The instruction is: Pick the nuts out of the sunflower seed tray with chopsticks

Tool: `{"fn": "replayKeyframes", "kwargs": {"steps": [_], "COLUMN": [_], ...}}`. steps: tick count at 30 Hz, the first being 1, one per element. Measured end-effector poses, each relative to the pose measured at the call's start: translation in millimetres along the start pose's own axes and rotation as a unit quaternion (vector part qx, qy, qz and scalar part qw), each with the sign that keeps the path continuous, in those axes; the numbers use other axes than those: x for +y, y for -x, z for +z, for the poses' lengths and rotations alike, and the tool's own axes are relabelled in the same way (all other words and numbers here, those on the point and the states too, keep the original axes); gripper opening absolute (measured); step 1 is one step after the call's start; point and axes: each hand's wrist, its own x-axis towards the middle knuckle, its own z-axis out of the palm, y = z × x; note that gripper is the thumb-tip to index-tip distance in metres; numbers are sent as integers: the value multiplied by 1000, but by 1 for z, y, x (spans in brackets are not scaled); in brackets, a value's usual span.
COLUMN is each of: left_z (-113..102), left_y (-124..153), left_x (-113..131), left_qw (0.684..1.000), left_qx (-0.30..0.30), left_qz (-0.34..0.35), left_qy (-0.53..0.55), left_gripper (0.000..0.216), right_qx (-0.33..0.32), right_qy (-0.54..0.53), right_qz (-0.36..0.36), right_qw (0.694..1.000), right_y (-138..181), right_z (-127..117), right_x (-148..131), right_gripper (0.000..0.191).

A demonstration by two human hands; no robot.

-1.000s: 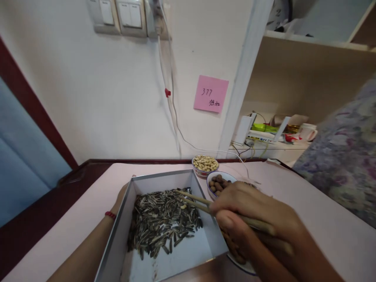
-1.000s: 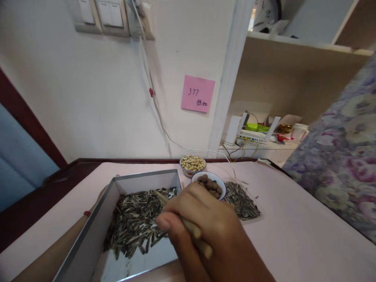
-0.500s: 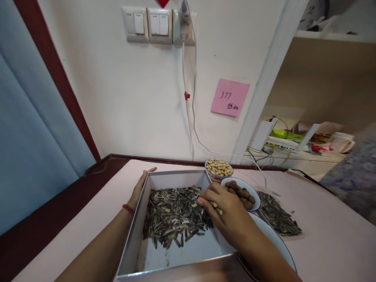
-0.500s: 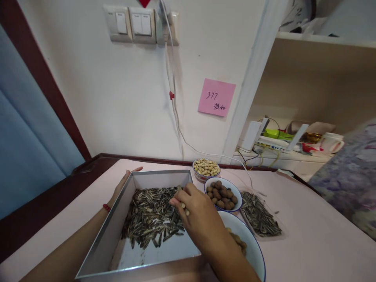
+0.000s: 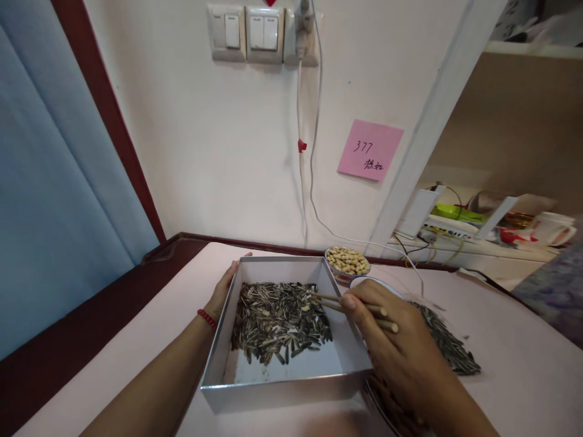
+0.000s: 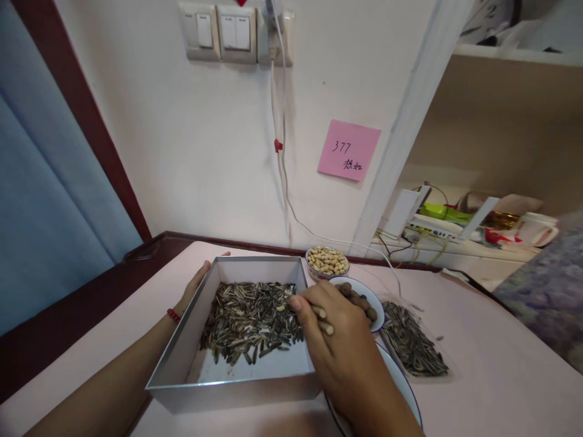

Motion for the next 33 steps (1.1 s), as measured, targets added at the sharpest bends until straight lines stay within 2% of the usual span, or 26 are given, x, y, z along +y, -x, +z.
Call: {"fn": "replayKeyframes", "kwargs": {"steps": [3, 8, 14, 20, 24, 27, 30, 33], "left_z": [2, 6, 10, 15, 16, 14, 11, 9], "left_y": [-2, -2, 6, 10, 9, 8, 7, 5], "left_x": [-2, 0, 1, 7, 9, 8, 7, 6], "left_qw": [1000, 1000, 1000, 1000, 1000, 999, 998, 998], "left_qx": [-6, -1, -4, -16, 0, 22, 42, 56], "left_qz": [-5, 10, -24, -8, -18, -30, -39, -38], "left_qy": [4, 1, -1, 6, 0, -5, -9, -9], "left_gripper": [58, 51, 56, 58, 51, 44, 39, 35], "right_qx": [-14, -40, -39, -35, -16, -3, 17, 94], "right_qy": [-27, -26, -31, -31, -28, -30, -39, -31], "right_qz": [35, 65, 61, 55, 45, 35, 29, 18], "right_qw": [999, 997, 997, 997, 998, 999, 999, 995], "right_y": [0, -4, -5, -6, -8, -6, 1, 9], "right_z": [-5, 6, 7, 12, 14, 4, -18, -42], "right_x": [-2, 3, 2, 3, 2, -4, -9, -7], "right_gripper": [39, 40, 39, 35, 34, 35, 38, 36]}}
